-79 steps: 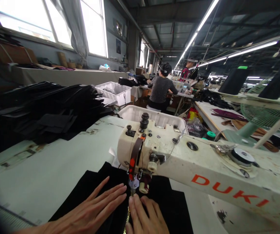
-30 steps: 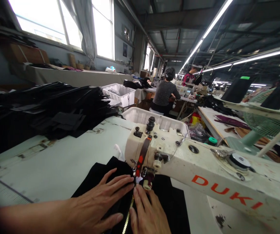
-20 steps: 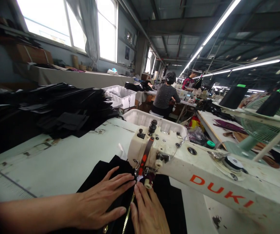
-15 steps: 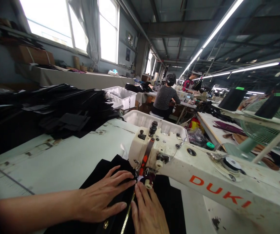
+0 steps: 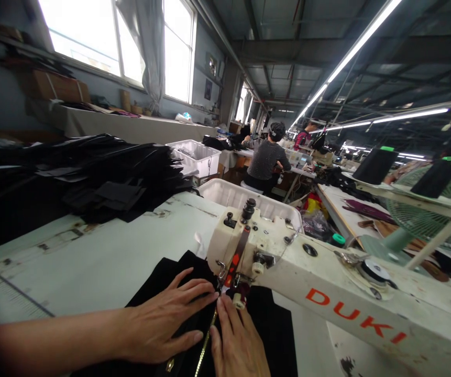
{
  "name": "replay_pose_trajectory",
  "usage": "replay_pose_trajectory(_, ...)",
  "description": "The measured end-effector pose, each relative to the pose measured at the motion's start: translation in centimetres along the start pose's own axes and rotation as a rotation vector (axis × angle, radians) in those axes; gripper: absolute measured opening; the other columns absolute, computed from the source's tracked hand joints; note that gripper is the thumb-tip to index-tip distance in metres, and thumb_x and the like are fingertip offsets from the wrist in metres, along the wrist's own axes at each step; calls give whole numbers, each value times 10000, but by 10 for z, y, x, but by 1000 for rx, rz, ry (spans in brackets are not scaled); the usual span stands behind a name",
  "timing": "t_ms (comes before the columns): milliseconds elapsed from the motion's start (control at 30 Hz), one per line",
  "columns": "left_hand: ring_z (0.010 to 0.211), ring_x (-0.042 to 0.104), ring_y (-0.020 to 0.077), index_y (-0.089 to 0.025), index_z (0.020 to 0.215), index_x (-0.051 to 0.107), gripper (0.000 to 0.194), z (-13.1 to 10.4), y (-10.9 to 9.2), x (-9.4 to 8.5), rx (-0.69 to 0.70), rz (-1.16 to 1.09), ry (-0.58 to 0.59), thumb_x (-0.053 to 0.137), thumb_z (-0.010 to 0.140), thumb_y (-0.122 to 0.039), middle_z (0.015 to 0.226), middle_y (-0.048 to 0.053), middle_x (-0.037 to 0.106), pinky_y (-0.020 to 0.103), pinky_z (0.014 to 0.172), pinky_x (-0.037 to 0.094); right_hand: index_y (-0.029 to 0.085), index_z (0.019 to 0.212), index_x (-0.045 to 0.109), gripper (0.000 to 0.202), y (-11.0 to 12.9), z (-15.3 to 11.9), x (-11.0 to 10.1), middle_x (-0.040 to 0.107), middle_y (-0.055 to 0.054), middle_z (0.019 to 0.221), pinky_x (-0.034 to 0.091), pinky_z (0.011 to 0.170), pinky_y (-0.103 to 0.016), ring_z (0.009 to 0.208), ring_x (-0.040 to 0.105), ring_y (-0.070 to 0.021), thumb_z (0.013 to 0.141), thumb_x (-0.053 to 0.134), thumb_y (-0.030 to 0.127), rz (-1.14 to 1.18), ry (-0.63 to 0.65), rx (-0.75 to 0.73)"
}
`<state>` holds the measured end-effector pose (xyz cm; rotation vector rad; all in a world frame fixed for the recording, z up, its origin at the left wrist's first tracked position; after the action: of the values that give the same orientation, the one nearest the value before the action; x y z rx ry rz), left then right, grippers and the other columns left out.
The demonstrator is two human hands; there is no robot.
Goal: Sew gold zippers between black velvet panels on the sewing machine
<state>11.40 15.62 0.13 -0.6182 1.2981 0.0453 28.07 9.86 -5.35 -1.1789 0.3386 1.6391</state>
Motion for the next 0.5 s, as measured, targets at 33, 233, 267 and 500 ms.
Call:
replay_pose_trajectory(33,1328,438,310,-187,1432,423,578,1,0,0,-5,6,0,548,887,-331,1392,141,515,619,1146,167,119,1274,591,391,-1,0,0,630,-67,1297,584,894,-307,1112,651,-234,956,480,317,2,8,13)
replay_pose_trajectory(233,1337,430,322,-180,1432,417,589,1,0,-1,4,-2,-12,551,874,-314,1426,155,493,632,1141,148,112,1279,586,390,-3,2,-2,627,-74,1302,572,916,-305,1135,638,-231,962,470,308,22,32,20)
replay_pose_trajectory(267,1340,428,321,-182,1435,414,594,0,0,-1,4,-4,-9,552,872,-311,1430,155,490,628,1143,146,113,1275,589,386,-3,2,-2,628,-76,1301,570,920,-304,1137,637,-230,961,472,303,33,32,25)
replay_pose_trajectory(500,1363,400,333,-164,1440,408,616,-3,3,1,25,-26,11,561,859,-303,1453,166,469,639,1142,136,94,1269,590,381,-2,6,-9,639,-90,1281,581,906,-311,1122,646,-233,955,455,264,71,37,14)
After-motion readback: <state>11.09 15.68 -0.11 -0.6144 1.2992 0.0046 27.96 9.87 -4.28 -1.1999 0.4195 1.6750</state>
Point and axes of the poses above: each hand's wrist, its own z-axis towards the middle knuckle, its own x-axis out of the palm, y = z × x, the point moved 4 cm from there along z, towards the middle knuckle
